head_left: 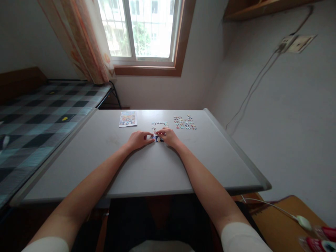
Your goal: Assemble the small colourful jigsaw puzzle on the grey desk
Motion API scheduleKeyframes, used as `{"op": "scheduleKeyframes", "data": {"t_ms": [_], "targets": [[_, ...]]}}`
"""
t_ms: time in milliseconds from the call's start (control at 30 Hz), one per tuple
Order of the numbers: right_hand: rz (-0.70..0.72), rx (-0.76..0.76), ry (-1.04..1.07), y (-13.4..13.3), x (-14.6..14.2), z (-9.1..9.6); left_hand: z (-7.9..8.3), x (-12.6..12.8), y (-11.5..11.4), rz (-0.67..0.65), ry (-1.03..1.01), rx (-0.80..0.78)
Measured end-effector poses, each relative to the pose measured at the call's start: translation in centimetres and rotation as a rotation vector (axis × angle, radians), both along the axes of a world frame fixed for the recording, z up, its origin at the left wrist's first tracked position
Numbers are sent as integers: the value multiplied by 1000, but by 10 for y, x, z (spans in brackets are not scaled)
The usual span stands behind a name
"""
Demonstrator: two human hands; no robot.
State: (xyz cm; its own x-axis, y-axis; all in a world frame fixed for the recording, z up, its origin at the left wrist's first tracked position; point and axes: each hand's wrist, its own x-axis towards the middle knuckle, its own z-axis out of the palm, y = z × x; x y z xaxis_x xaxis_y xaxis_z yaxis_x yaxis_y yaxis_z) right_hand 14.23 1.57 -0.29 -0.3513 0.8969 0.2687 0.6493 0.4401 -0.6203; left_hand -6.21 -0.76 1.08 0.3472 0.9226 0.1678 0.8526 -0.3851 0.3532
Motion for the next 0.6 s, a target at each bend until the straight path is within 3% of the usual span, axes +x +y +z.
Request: {"op": "scheduleKeyframes", "data": {"t_ms": [300, 600], "targets": [[-12, -4, -25, -4, -4, 3, 0, 0, 0, 1, 2, -4], [-24, -62, 108, -4, 3, 12, -2, 0, 1, 1, 8, 1]]}}
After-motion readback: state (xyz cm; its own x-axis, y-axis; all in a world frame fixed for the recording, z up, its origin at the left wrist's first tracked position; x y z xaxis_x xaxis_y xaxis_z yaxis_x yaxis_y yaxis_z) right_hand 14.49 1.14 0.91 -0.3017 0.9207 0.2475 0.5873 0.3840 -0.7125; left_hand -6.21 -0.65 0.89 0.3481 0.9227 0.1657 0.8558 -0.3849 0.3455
